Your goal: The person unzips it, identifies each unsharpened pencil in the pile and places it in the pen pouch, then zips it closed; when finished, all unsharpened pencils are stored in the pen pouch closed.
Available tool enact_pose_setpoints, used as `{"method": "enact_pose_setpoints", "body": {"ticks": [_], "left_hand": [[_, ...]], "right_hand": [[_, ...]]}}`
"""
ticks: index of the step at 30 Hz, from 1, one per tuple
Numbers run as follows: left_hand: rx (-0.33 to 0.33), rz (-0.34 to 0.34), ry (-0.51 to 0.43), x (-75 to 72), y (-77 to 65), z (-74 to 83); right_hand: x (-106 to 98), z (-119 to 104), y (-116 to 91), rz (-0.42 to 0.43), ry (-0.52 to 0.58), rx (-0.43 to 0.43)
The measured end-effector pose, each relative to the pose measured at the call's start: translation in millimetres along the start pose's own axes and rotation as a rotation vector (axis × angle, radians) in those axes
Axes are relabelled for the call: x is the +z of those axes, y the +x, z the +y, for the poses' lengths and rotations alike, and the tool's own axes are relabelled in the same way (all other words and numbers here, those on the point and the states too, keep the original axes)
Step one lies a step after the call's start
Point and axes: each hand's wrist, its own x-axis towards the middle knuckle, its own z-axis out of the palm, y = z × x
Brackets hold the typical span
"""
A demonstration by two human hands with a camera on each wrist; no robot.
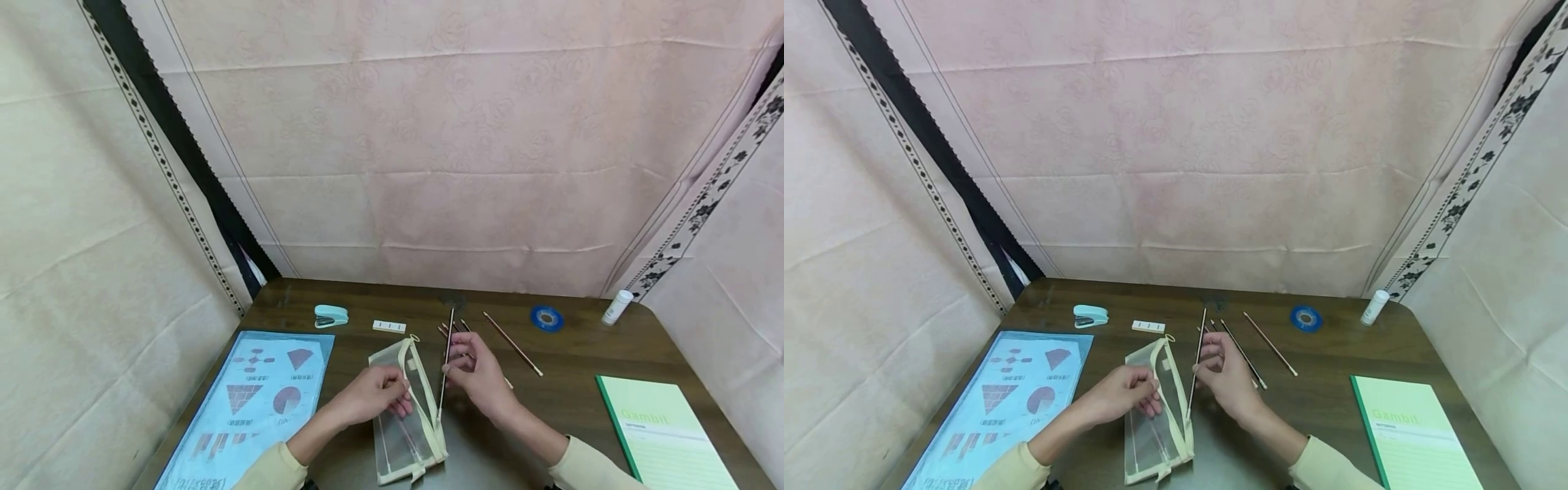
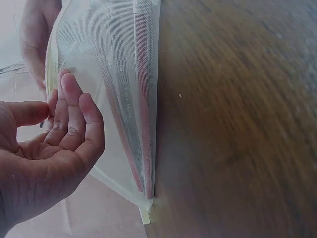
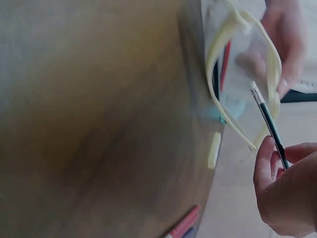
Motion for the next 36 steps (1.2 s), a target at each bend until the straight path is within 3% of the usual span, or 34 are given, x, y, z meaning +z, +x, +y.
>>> {"method": "enact_pose_setpoints", "body": {"ticks": [8,17,23,36], "left_hand": [[-0.001,-0.014,-0.015,0.3,1.2,0.0],[-0.025,-0.007,-0.003,0.0,3.8,1.0],[-0.028,-0.012,-0.003,0.7,4.9,0.3],[-0.015,-0.015,-0.008,1.7,5.3,-0.9]], "right_hand": [[19,10,-10,-0.066,-0.001,0.051],[29,16,-14,-0.145,-0.068,0.029],[33,17,-16,-0.168,-0.163,0.024],[35,19,-18,-0.192,-0.185,0.029]]}}
